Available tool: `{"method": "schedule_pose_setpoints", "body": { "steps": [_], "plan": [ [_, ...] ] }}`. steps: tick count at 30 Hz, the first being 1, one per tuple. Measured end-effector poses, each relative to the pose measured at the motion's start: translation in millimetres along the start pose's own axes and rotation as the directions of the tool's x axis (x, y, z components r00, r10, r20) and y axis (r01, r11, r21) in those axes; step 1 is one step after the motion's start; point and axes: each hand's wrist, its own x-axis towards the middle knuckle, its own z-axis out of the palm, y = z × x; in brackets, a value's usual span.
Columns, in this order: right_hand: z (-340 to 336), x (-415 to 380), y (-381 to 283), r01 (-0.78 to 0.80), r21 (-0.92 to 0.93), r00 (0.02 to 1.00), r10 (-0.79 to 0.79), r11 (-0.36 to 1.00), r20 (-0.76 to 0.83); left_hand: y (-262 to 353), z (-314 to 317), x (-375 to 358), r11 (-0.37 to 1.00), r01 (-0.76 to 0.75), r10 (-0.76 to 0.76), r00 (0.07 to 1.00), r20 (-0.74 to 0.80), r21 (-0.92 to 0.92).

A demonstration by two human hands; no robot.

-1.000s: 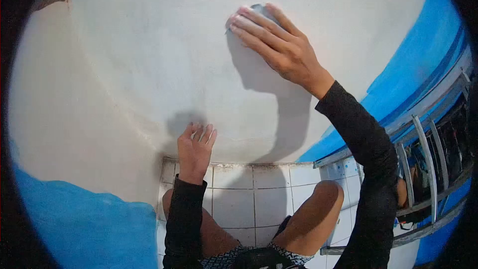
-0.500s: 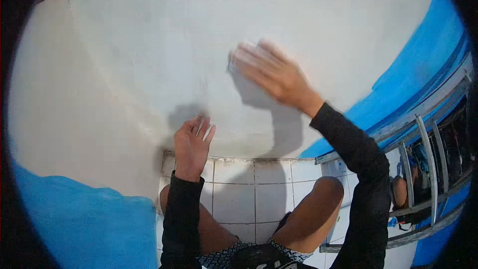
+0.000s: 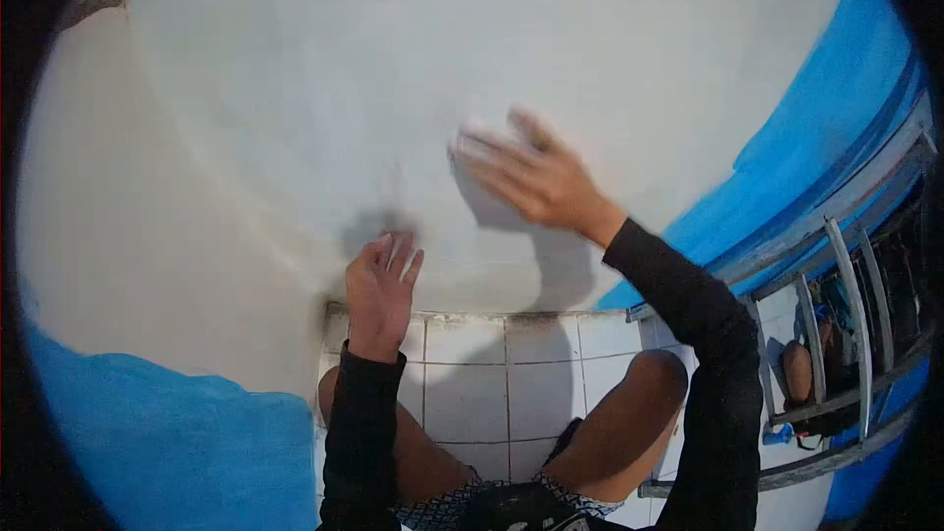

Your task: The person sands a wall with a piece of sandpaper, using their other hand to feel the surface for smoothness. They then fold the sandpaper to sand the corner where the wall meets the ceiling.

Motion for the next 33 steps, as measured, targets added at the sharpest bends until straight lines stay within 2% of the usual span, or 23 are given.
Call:
{"method": "schedule_pose_setpoints", "body": {
  "steps": [1, 5, 7, 9, 11, 15, 19, 20, 22, 23, 25, 26, 28, 29, 31, 33],
  "plan": [
    [-13, 13, 14, -0.022, -0.068, 0.998, 0.018, 0.997, -0.054, 1, 4, -2, 1.000, -0.009, 0.009, 1.000, -0.007, -0.007],
    [-23, 27, 19, -0.059, -0.125, 0.996, 0.049, 0.990, -0.081, -1, 21, -10, 0.999, -0.039, 0.041, 0.998, -0.053, 0.026],
    [-6, 9, -8, -0.101, 0.064, 0.995, 0.102, 0.993, -0.012, -1, 21, -8, 0.999, -0.028, 0.031, 0.997, -0.069, 0.046],
    [21, -21, -46, -0.103, 0.171, 0.992, 0.088, 0.980, 0.093, -1, 18, -5, 0.997, -0.024, 0.030, 0.996, -0.081, 0.070],
    [67, -66, -91, 0.010, 0.142, 0.982, -0.037, 0.990, 0.184, -3, 10, -7, 0.999, -0.039, 0.042, 0.996, -0.077, 0.037],
    [64, -60, -78, 0.018, 0.173, 0.983, -0.050, 0.985, 0.177, 0, 5, -13, 0.999, -0.050, 0.049, 0.999, -0.016, -0.013],
    [13, -1, -27, -0.228, -0.013, 0.972, 0.227, 0.973, -0.064, 4, 11, -15, 0.996, -0.069, 0.071, 0.997, -0.030, 0.058],
    [5, 10, -18, -0.235, -0.005, 0.971, 0.234, 0.972, -0.056, 3, 11, -15, 0.993, -0.088, 0.089, 0.996, -0.006, 0.084],
    [-4, 22, -8, -0.257, -0.076, 0.958, 0.244, 0.963, -0.149, 2, 19, -18, 0.991, -0.079, 0.084, 0.996, -0.037, 0.107],
    [-1, 18, -14, -0.261, -0.079, 0.958, 0.248, 0.962, -0.146, 2, 22, -19, 0.989, -0.083, 0.091, 0.994, -0.060, 0.126],
    [14, 0, -37, -0.275, 0.070, 0.960, 0.277, 0.959, -0.023, 0, 20, -17, 0.992, -0.068, 0.074, 0.996, -0.058, 0.108],
    [31, -16, -54, -0.230, 0.119, 0.973, 0.232, 0.966, -0.002, 1, 17, -16, 0.994, -0.061, 0.066, 0.996, -0.058, 0.089],
    [68, -58, -92, -0.170, 0.233, 0.980, 0.139, 0.958, 0.144, 0, 11, -16, 0.995, -0.071, 0.072, 0.997, -0.020, 0.073],
    [78, -73, -99, -0.168, 0.237, 0.981, 0.139, 0.957, 0.136, 0, 10, -17, 0.996, -0.070, 0.069, 0.997, 0.019, 0.055],
    [80, -84, -104, 0.061, 0.170, 0.963, -0.102, 0.984, 0.248, 1, 19, -23, 0.993, -0.070, 0.073, 0.997, -0.025, 0.095],
    [74, -78, -92, 0.008, 0.165, 0.975, -0.044, 0.986, 0.219, 5, 23, -22, 0.989, -0.072, 0.081, 0.994, -0.070, 0.126]
  ]
}}
